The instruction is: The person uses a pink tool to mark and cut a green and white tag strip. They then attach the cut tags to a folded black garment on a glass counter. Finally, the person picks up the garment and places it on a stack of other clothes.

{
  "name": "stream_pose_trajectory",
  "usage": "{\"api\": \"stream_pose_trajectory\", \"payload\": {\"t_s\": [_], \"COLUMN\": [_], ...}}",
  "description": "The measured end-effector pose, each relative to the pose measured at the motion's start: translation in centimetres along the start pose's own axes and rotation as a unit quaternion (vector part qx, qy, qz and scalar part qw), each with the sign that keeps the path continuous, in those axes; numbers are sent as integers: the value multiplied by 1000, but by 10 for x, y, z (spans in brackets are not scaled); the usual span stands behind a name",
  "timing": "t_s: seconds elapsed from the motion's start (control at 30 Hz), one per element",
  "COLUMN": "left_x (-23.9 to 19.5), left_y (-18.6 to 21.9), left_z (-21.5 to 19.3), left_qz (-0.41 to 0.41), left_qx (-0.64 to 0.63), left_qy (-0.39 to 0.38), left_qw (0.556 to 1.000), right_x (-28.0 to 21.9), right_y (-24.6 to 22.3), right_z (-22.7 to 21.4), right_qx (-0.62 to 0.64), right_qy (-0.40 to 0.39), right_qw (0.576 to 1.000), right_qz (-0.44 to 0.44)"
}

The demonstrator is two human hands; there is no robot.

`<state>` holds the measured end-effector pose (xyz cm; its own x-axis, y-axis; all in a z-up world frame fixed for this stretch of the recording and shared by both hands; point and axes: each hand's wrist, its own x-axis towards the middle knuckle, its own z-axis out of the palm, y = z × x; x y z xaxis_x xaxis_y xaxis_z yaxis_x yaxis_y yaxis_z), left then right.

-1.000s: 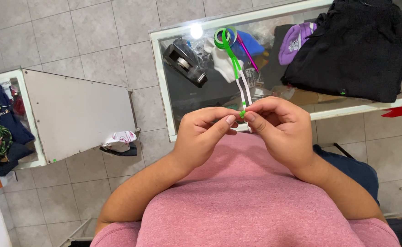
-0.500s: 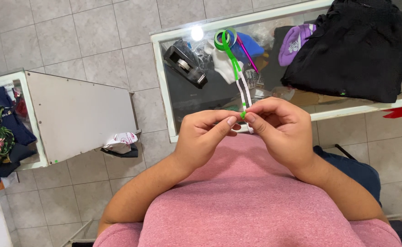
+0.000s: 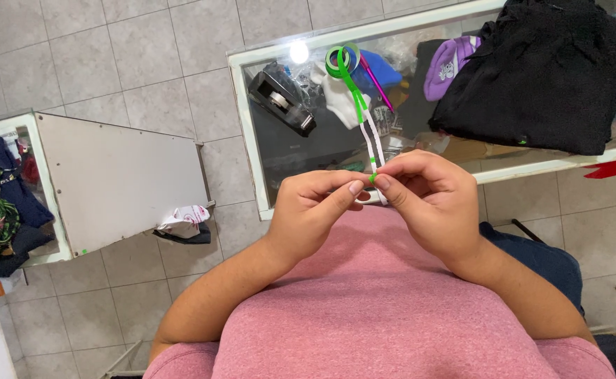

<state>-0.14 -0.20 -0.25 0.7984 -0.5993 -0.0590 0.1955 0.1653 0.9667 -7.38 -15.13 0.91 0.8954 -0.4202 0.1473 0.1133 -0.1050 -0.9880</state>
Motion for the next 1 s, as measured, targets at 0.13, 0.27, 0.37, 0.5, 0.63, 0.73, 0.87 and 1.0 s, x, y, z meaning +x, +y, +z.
{"api": "stream_pose_trajectory", "payload": {"t_s": [0.13, 0.27, 0.37, 0.5, 0.63, 0.73, 0.87, 1.0], "left_x": [-1, -1, -2, -1, 0, -1, -1, 1], "left_y": [-1, 3, 5, 11, 14, 9, 6, 0], "left_z": [-1, -2, -4, -5, -9, -10, -11, -10], "left_qz": [2, 2, 6, 29, 47, 29, 12, -7], "left_qx": [3, 7, 2, 10, 24, 13, 2, 4], "left_qy": [3, -2, -16, -27, -41, -42, -47, -57], "left_qw": [1000, 1000, 1000, 999, 998, 999, 999, 998], "right_x": [0, 0, 0, 1, 3, 3, 2, 0], "right_y": [-1, -4, -5, -7, -9, -5, 0, 3], "right_z": [2, 3, 4, 7, 10, 8, 6, 3], "right_qx": [-10, -24, -24, -20, -17, -1, -5, -14], "right_qy": [4, 4, 1, -1, -9, -18, -15, -11], "right_qw": [1000, 1000, 1000, 999, 999, 999, 999, 1000], "right_qz": [-2, -2, -9, -26, -32, -29, -29, -20]}}
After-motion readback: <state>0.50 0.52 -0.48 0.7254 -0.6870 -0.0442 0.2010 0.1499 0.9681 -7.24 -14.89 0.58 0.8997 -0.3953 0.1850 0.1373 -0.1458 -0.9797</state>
